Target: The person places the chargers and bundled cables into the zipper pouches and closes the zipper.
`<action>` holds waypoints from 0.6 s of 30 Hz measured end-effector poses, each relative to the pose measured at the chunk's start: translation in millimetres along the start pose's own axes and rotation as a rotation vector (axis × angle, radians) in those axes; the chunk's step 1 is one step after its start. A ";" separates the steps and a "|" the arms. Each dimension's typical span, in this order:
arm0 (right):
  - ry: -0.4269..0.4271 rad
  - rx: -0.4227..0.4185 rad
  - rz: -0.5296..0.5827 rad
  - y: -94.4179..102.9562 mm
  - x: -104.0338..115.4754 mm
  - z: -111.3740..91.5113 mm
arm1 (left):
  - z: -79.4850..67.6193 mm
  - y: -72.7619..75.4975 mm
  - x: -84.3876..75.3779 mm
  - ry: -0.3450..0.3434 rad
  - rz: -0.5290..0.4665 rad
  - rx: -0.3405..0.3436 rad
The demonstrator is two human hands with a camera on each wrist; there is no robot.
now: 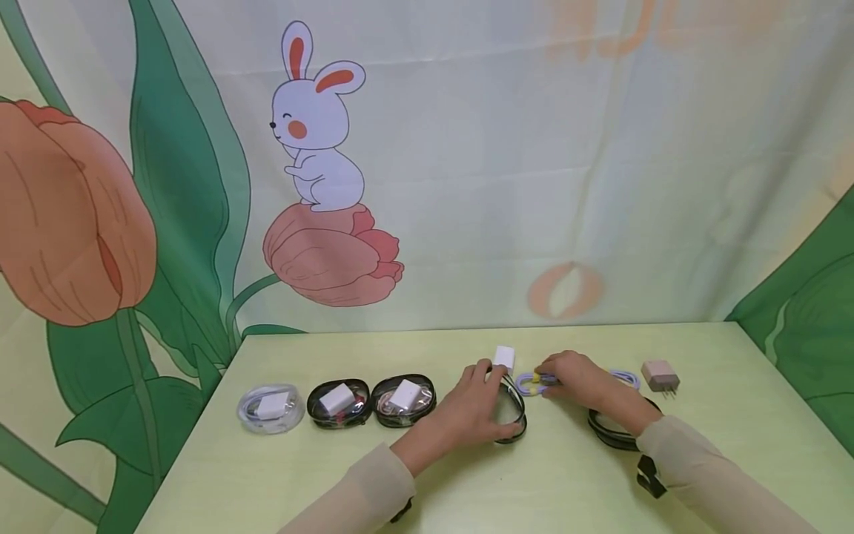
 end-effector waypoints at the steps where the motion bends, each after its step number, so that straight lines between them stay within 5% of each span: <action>1: -0.003 -0.002 0.002 -0.5 -0.6 0.4 | 0.1 0.2 0.1 0.000 -0.001 0.000; 18: -0.142 0.011 0.039 3.1 -8.9 2.9 | 0.6 -0.3 1.0 -0.003 -0.009 0.001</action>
Point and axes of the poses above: each hand's wrist, its own z-axis towards the middle knuckle, its own y-axis out of the back of the hand, x = y × z, the point moved 9 cm from there along z, towards the middle knuckle, and after that the axes turned 11 degrees about -x, right-handed, at the moved point
